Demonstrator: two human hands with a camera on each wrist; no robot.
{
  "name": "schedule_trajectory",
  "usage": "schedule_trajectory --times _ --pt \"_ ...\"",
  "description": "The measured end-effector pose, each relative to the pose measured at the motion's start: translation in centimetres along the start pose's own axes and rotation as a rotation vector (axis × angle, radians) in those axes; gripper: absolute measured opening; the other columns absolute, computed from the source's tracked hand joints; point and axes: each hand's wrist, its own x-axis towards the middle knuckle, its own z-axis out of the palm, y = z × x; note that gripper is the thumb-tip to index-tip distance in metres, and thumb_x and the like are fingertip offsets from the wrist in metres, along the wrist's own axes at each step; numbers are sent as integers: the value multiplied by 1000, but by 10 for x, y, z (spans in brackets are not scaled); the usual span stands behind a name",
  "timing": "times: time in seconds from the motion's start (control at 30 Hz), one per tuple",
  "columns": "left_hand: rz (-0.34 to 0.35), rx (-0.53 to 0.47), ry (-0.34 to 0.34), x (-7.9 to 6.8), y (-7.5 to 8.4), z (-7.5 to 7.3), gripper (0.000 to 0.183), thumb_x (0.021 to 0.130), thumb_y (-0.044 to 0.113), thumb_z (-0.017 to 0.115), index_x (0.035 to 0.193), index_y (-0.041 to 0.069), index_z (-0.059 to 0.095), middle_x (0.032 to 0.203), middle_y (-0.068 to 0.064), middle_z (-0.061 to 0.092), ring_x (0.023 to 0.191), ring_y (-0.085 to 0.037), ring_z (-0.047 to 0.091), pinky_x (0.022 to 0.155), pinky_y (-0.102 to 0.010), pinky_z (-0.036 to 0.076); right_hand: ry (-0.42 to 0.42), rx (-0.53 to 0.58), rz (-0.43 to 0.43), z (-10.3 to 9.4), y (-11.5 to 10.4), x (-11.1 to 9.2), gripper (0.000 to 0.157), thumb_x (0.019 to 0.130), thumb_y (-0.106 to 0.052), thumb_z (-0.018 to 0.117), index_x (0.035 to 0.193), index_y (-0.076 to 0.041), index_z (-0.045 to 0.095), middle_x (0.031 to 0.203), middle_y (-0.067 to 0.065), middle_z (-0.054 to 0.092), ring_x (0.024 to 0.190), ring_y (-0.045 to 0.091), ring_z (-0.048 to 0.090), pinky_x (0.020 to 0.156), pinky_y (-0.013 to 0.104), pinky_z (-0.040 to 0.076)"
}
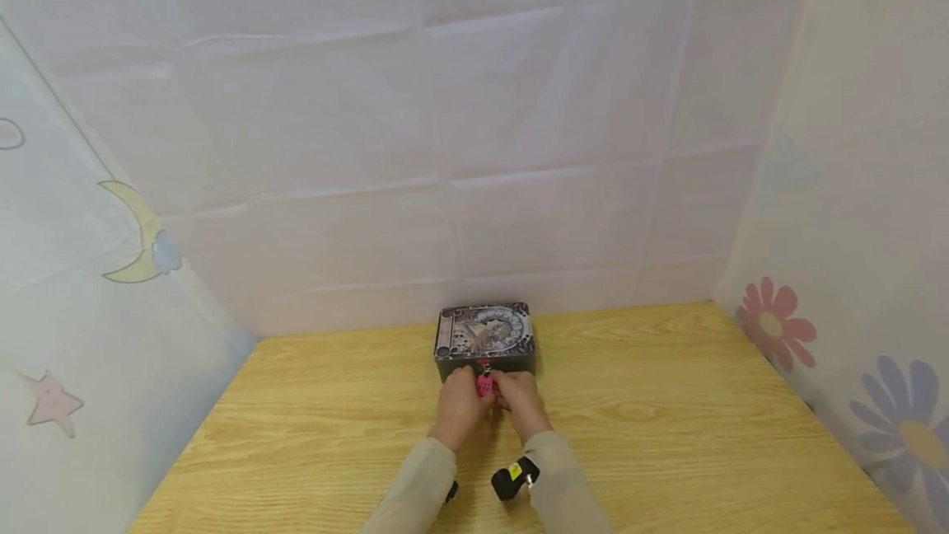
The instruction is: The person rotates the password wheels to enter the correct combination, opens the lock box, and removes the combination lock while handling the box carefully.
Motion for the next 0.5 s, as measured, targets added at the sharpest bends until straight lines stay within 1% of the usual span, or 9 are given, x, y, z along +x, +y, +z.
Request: schedule_trajectory --times 0.17,0.33,0.4,0.5 --pt "8 -35 -9 0 -1 0 31 61 17 76 78 -2 57 72 -11 55 68 -28 57 60 -36 49 23 2 -9 1 -2 -1 23 82 -8 54 88 14 60 63 2 61 52 6 53 48 19 45" --pt "20 -83 -20 1 -2 -4 27 61 15 74 74 -1 56 67 -11 54 63 -27 57 54 -35 47 40 0 -24 3 -5 -3 20 79 -5 55 85 14 60 61 2 60 50 5 52 46 18 45" --pt "12 -108 -31 2 -2 -5 26 60 15 74 71 0 56 65 -10 54 60 -25 56 50 -34 45 42 13 -24 3 -5 -3 19 79 -4 55 84 13 61 61 2 60 49 5 52 46 18 45" --pt "-23 -150 -60 3 -3 -7 27 61 17 75 70 1 56 63 -9 55 56 -22 55 45 -31 42 43 25 -23 3 -5 -3 18 79 -4 55 82 13 60 61 3 59 49 5 52 46 18 45"
